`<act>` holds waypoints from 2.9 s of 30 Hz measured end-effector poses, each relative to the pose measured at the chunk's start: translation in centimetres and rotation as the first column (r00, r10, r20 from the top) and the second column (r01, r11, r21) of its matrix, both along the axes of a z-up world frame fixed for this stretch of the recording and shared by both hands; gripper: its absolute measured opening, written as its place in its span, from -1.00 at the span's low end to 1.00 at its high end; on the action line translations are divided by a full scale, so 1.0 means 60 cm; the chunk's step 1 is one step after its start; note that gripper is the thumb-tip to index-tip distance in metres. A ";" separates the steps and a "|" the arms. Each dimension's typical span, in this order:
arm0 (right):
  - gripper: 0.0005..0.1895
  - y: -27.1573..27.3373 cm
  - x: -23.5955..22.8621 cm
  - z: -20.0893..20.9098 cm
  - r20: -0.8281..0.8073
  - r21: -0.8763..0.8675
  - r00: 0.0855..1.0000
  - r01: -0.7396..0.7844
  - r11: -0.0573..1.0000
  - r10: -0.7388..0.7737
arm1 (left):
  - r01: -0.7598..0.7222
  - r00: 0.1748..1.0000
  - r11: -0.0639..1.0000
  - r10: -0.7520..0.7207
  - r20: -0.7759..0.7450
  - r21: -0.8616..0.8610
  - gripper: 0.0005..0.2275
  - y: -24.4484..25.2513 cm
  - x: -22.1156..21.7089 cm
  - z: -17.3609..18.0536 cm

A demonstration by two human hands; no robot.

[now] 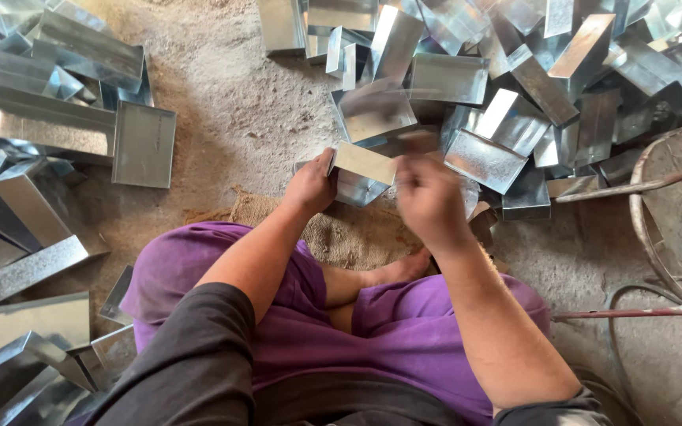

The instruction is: The person sits on the floor and repeatedly hammers small rectangular metal pieces placed on a wooden block. They pick up each piece, position it, strike it with a hammer, and set it aside, continuing this cycle throughout the clip.

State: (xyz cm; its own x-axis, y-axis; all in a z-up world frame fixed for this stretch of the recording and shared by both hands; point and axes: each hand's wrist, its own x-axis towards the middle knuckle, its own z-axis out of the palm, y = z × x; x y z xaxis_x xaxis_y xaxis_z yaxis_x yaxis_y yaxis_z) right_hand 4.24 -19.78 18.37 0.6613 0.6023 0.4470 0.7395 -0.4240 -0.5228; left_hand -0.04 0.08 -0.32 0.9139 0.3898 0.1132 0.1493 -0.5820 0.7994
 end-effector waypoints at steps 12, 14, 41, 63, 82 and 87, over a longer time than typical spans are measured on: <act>-0.69 -0.084 -0.007 -0.008 -0.311 0.330 0.945 0.204 0.922 -0.097 | 0.000 1.000 0.945 -0.005 0.015 0.326 -0.81 0.036 0.011 0.055; -0.74 -0.106 -0.005 -0.029 -0.276 0.349 0.951 0.235 0.907 -0.140 | 0.077 0.996 0.864 -0.050 -0.067 0.498 -0.85 0.044 0.010 0.065; -0.73 -0.107 0.024 -0.120 -0.298 0.250 0.937 0.262 0.932 -0.184 | 0.325 0.831 0.821 -0.011 -0.557 0.469 -0.04 0.053 0.016 0.077; -0.82 -0.131 0.014 -0.054 -0.092 0.700 0.996 0.052 0.712 0.018 | 0.112 0.639 0.953 -0.287 -0.714 -0.282 0.28 0.155 -0.004 0.029; -0.72 -0.070 0.029 -0.155 -0.388 0.178 0.900 0.285 0.942 -0.199 | 0.188 0.698 0.977 -0.208 -0.686 -0.105 0.29 0.135 -0.011 0.054; -0.73 -0.091 0.016 -0.125 -0.343 0.272 0.924 0.271 0.923 -0.170 | 0.391 0.703 0.829 0.011 -0.711 0.400 0.26 0.076 -0.002 0.070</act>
State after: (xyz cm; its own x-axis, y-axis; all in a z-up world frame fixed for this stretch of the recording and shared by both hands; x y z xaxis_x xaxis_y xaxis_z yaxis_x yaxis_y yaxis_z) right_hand 5.21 -25.24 10.85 0.8949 0.2902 0.3392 0.4273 -0.3370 -0.8390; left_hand -0.18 4.62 3.90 0.8625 0.2699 -0.4282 0.3516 -0.9280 0.1234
